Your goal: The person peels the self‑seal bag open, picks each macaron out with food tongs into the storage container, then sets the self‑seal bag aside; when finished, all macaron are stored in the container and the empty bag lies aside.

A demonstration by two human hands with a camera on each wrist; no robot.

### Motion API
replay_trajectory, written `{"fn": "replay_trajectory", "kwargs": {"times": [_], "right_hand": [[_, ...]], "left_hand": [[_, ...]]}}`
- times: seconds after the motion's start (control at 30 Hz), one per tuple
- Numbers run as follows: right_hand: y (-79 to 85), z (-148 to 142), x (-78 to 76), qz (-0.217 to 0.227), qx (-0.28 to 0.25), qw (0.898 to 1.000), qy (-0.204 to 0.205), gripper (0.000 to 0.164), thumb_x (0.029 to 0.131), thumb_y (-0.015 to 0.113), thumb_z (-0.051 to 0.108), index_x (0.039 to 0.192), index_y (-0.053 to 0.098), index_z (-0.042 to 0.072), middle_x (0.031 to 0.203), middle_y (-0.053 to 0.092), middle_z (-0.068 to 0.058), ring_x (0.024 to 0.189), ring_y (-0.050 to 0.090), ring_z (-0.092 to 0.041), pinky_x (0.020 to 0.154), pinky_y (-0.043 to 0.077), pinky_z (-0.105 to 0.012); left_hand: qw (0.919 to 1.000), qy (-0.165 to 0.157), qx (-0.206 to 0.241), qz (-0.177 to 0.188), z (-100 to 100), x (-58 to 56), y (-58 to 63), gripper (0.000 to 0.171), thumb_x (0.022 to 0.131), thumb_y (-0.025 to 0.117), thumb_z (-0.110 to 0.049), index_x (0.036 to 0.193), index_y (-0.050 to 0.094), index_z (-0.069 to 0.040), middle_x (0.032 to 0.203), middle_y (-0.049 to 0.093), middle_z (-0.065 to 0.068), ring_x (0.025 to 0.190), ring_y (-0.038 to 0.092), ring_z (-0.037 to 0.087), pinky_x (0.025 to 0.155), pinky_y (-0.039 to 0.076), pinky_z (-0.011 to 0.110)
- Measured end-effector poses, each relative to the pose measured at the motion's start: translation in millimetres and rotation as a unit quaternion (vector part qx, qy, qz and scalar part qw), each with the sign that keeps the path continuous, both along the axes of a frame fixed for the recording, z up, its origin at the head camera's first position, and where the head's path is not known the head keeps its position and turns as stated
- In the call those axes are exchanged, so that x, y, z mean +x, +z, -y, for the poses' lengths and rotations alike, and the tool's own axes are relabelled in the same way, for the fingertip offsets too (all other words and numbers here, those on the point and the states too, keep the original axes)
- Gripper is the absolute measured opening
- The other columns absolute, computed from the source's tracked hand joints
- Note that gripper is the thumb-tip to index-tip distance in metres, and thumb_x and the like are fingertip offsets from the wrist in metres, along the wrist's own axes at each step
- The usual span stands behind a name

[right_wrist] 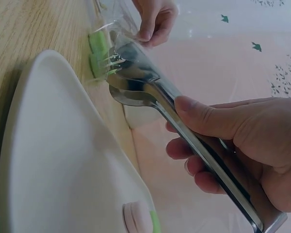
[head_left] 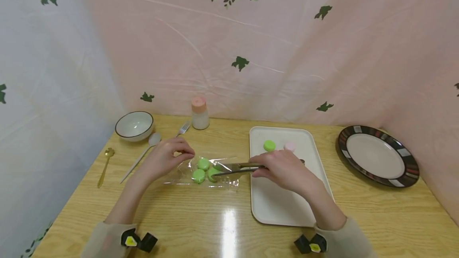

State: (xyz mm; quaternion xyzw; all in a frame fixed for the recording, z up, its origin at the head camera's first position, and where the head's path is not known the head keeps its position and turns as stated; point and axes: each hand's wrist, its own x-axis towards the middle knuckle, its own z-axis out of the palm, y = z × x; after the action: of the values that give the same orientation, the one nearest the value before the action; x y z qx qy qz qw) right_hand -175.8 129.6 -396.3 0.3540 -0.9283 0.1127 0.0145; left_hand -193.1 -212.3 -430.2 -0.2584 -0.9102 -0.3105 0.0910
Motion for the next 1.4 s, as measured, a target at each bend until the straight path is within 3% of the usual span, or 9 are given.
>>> {"fn": "replay_trajectory", "kwargs": {"times": [0.27,0.77,1.4], "right_hand": [[-0.7,1.4,1.1,-0.014,0.009,1.0,0.002,0.024,0.083,0.07,0.037,0.105,0.069,0.027,0.09,0.071,0.013,0.068,0.054,0.002,0.058,0.041,-0.02],[-5.7,7.4,3.4,-0.04,0.036,0.999,-0.004,0.015,0.083,0.07,0.037,0.093,0.066,0.028,0.073,0.06,0.018,0.058,0.043,-0.002,0.05,0.034,-0.018],[-8.2,8.0,4.0,-0.044,0.039,0.998,-0.007,0.013,0.083,0.069,0.037,0.09,0.065,0.028,0.071,0.059,0.018,0.055,0.041,-0.003,0.047,0.032,-0.019]], "left_hand": [[1.0,0.001,-0.001,0.0,-0.4,-0.1,-0.2,0.003,0.083,0.073,-0.02,0.086,0.073,-0.021,0.084,0.065,-0.016,0.08,0.06,0.001,0.071,0.055,0.033],[1.0,0.0,-0.006,0.0,-0.3,0.2,0.6,0.003,0.083,0.072,-0.02,0.087,0.073,-0.021,0.083,0.065,-0.017,0.079,0.06,0.001,0.071,0.054,0.03],[0.9999,0.003,-0.012,0.0,-1.5,-0.8,-1.9,0.003,0.083,0.072,-0.022,0.086,0.073,-0.024,0.084,0.064,-0.018,0.078,0.06,0.001,0.07,0.054,0.03]]}}
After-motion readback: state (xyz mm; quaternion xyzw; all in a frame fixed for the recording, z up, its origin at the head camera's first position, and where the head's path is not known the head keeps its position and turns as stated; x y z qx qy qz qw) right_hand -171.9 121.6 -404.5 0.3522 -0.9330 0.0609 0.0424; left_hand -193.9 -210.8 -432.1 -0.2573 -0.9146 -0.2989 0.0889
